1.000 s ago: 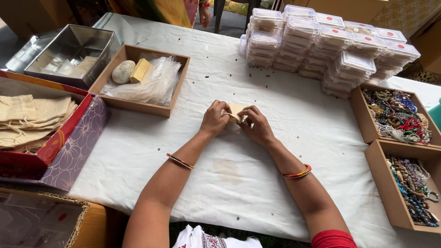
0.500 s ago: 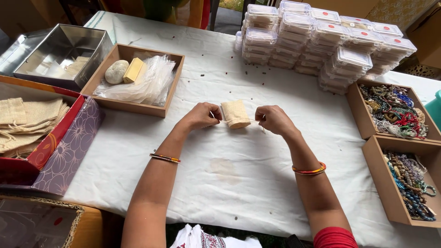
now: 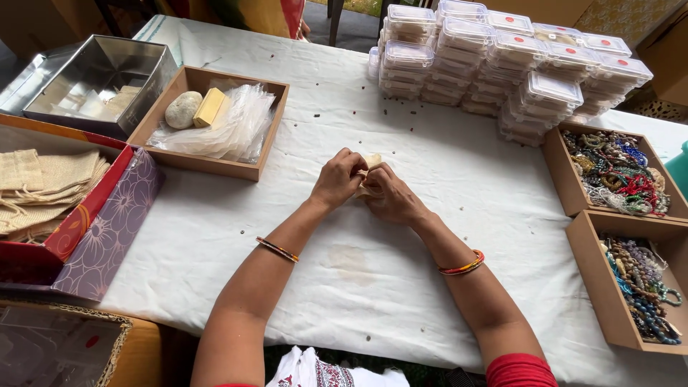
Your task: The person sits at a table and packages beaded bracelets. They place a bracelet into a small plastic bag, then wrap the bag in a beige cloth pouch. Finally, they place the wrapped item into a small plastic container and stack it with others.
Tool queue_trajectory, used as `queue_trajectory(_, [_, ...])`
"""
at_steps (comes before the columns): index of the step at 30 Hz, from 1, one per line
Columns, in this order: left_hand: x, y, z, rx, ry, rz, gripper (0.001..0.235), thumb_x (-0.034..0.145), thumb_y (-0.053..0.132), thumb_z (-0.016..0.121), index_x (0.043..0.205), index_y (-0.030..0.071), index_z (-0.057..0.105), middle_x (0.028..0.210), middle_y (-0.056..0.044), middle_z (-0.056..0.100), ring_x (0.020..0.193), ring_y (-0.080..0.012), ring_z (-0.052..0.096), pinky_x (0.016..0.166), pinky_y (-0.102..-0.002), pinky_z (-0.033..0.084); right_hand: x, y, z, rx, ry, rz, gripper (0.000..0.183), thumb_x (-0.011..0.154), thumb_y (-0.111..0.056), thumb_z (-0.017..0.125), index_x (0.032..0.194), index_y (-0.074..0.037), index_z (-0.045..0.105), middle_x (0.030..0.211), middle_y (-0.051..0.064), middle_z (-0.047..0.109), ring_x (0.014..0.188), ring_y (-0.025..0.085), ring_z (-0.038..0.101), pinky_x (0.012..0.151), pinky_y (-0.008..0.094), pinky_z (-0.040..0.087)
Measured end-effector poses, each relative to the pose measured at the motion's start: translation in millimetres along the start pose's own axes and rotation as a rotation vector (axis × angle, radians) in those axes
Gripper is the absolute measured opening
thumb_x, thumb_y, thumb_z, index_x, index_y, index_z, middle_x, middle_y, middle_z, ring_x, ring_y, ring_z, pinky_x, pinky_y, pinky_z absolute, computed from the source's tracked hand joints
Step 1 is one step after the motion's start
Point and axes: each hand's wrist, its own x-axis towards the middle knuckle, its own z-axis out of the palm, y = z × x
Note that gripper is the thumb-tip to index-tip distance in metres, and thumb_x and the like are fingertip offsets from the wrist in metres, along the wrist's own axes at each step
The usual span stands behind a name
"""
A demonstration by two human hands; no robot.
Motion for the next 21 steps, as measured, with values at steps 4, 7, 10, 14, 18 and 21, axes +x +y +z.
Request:
queue_trajectory(4, [0.3, -0.1, 11.0, -0.035, 0.053, 0.026, 0.022, 0.083, 0.001, 0.077, 0.101, 0.004, 0.065, 0.102, -0.009, 0.060, 0.087, -0.0198, 0.072, 0.081, -0.029, 0.065, -12.4, 23.5, 16.0, 0.072, 0.058, 0.142, 0.044, 0.084, 0.007, 0.072, 0.116, -0.006, 0.044, 0.119, 0.014, 0.048, 0.105, 0.026, 0.071, 0.090, 0.034, 0.063])
queue_trajectory(7, [-0.7, -7.2, 11.3, -0.045, 0.085, 0.074, 0.028, 0.080, 0.005, 0.081, 0.101, 0.004, 0.061, 0.099, -0.011, 0.063, 0.085, -0.0208, 0.073, 0.080, -0.029, 0.065, -15.9, 30.4, 19.8, 0.066, 0.116, 0.216, 0.040, 0.086, 0.005, 0.073, 0.111, -0.008, 0.045, 0.112, 0.011, 0.055, 0.099, 0.023, 0.072, 0.088, 0.031, 0.064])
queue_trajectory(10, [-2.4, -19.0, 16.3, -0.043, 0.004, -0.030, 0.023, 0.085, 0.010, 0.080, 0.101, 0.008, 0.062, 0.093, -0.007, 0.075, 0.087, -0.0186, 0.077, 0.080, -0.029, 0.065, -18.1, 27.4, 16.6, 0.093, 0.064, 0.347, 0.036, 0.093, -0.004, 0.075, 0.118, -0.011, 0.050, 0.107, 0.005, 0.068, 0.100, 0.018, 0.073, 0.090, 0.034, 0.066])
queue_trajectory(14, [-5.7, -33.7, 27.6, -0.032, -0.066, 0.026, 0.025, 0.092, 0.005, 0.070, 0.114, 0.011, 0.059, 0.099, -0.008, 0.079, 0.091, -0.0206, 0.079, 0.085, -0.029, 0.066, -13.0, 11.5, -5.8, -0.194, -0.080, 0.134, 0.047, 0.071, -0.010, 0.082, 0.112, -0.015, 0.059, 0.101, 0.001, 0.073, 0.093, 0.022, 0.070, 0.097, 0.045, 0.049])
queue_trajectory(18, [-10.1, -33.7, 32.3, -0.121, -0.086, 0.185, 0.057, 0.091, -0.004, 0.061, 0.140, 0.016, 0.041, 0.119, -0.012, 0.074, 0.105, -0.0269, 0.075, 0.094, -0.033, 0.064, -10.3, 5.7, -14.5, -0.192, -0.181, 0.185, 0.053, 0.065, 0.000, 0.074, 0.115, -0.010, 0.059, 0.105, 0.004, 0.072, 0.097, 0.026, 0.068, 0.092, 0.042, 0.051])
queue_trajectory(21, [-18.1, 10.7, 2.9, 0.034, -0.187, 0.147, 0.091, 0.075, -0.002, 0.071, 0.148, 0.025, 0.025, 0.132, -0.013, 0.064, 0.102, -0.0326, 0.072, 0.091, -0.038, 0.061, -23.6, 26.7, 5.4, -0.166, -0.030, 0.155, 0.031, 0.092, -0.008, 0.074, 0.119, -0.011, 0.060, 0.109, 0.003, 0.073, 0.102, 0.023, 0.072, 0.095, 0.041, 0.058])
